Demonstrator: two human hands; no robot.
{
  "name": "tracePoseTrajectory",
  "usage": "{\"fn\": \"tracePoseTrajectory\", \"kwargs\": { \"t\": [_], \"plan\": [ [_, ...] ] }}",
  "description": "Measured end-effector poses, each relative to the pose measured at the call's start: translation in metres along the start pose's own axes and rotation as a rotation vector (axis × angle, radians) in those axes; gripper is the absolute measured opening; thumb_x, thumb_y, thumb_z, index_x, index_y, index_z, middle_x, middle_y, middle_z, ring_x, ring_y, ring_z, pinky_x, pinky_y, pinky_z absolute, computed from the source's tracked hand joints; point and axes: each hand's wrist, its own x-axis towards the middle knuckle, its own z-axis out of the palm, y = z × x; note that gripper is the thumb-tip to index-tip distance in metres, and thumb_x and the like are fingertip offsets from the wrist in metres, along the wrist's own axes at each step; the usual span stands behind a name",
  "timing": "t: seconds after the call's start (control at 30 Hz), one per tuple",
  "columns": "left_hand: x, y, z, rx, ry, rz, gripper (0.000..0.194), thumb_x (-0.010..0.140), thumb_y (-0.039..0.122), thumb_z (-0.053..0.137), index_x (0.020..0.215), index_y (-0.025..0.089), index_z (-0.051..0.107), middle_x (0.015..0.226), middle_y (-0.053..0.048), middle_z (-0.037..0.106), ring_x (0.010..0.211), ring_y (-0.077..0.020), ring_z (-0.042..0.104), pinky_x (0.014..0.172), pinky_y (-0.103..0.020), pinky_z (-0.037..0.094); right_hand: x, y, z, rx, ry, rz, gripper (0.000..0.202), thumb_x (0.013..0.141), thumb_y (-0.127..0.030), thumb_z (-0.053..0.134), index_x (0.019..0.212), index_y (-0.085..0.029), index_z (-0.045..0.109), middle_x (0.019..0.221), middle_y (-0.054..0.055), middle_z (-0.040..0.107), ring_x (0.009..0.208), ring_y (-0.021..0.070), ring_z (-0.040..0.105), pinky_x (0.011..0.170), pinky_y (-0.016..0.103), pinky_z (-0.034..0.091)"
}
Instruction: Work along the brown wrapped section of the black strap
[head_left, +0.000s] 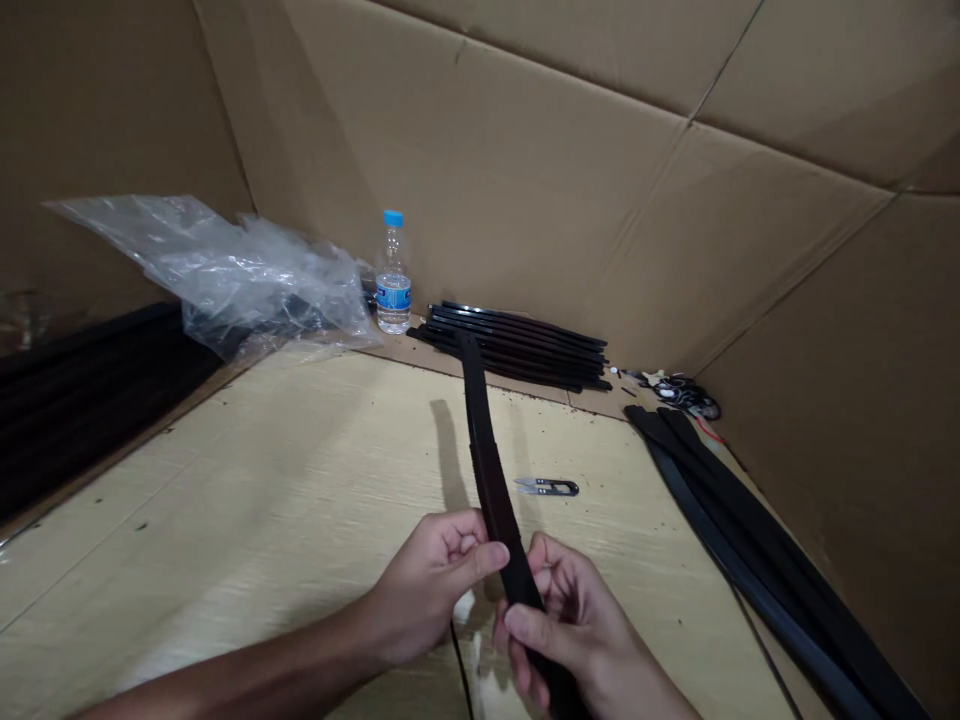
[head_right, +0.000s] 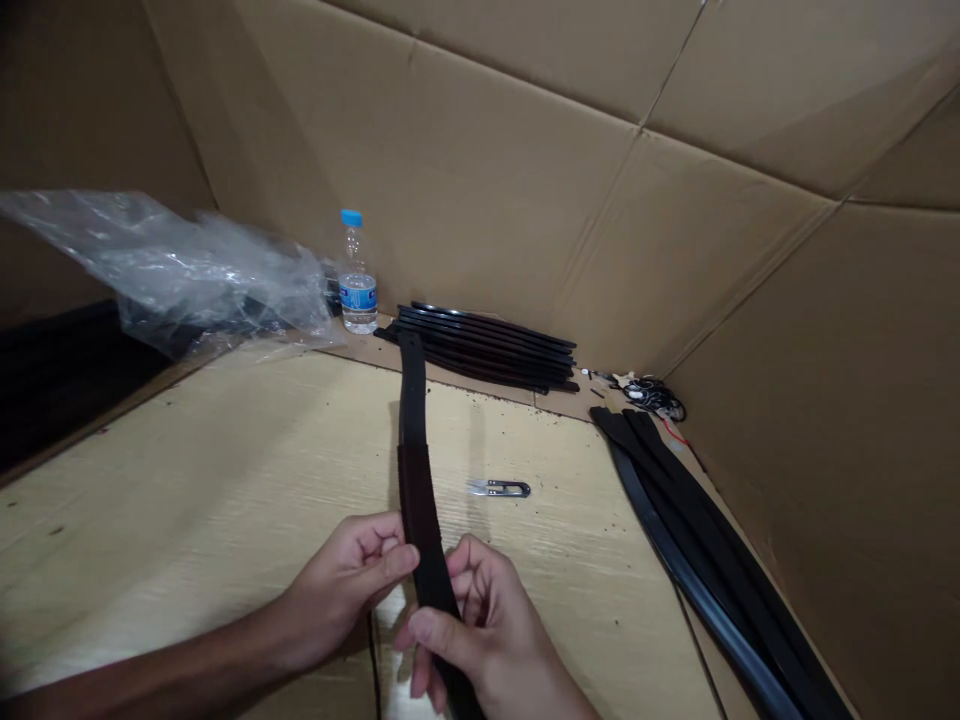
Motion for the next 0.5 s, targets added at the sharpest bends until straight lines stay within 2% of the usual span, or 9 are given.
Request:
{"fn": "tracePoseTrajectory", "kwargs": {
  "t": [0.1, 0.27, 0.4, 0.5],
  "plan": [
    [0.0008, -0.002, -0.0016, 0.015, 0.007, -0.007, 0.036, 0.074, 0.048, 0.067, 0.076, 0.012, 0.065, 0.065, -0.005, 0.068, 0.045, -0.0117, 0.054, 0.046, -0.022, 0.041, 0.0008, -0.0007, 0.004, -0.02, 0.057, -0.007, 0.04, 0.072, -0.037, 0.077, 0.08, -0.019, 0.043, 0.064, 0.002, 0.07, 0.039, 0.0034, 0.05, 0.038, 0.012, 0.037],
    [0.0014, -0.0061, -0.003, 0.028, -0.002, -0.003, 0.037, 0.077, 0.05, 0.064, 0.078, 0.013, 0.062, 0.062, -0.004, 0.067, 0.047, -0.0126, 0.055, 0.047, -0.023, 0.042, 0.0029, 0.001, 0.0075, -0.053, 0.108, -0.033, 0.045, 0.067, -0.041, 0.08, 0.074, -0.019, 0.041, 0.059, 0.0, 0.069, 0.038, 0.0034, 0.049, 0.038, 0.013, 0.039],
    [0.0009, -0.0093, -0.0024, 0.005, -0.076, 0.022, 0.036, 0.079, 0.05, 0.062, 0.078, 0.014, 0.058, 0.056, -0.001, 0.063, 0.046, -0.0133, 0.056, 0.049, -0.024, 0.043, 0.0047, 0.0028, 0.0085, -0.061, 0.204, 0.023, 0.043, 0.078, -0.057, 0.063, 0.071, -0.018, 0.045, 0.054, 0.002, 0.068, 0.033, 0.005, 0.049, 0.032, 0.012, 0.036],
    [-0.0006, -0.0097, -0.0013, 0.018, -0.089, 0.027, 0.036, 0.077, 0.05, 0.065, 0.075, 0.015, 0.056, 0.058, -0.003, 0.065, 0.05, -0.0157, 0.059, 0.052, -0.026, 0.044, 0.0065, 0.0036, 0.009, -0.086, 0.259, 0.095, 0.05, 0.078, -0.064, 0.055, 0.067, -0.016, 0.05, 0.043, 0.001, 0.062, 0.026, 0.0054, 0.044, 0.026, 0.012, 0.031]
  ]
}}
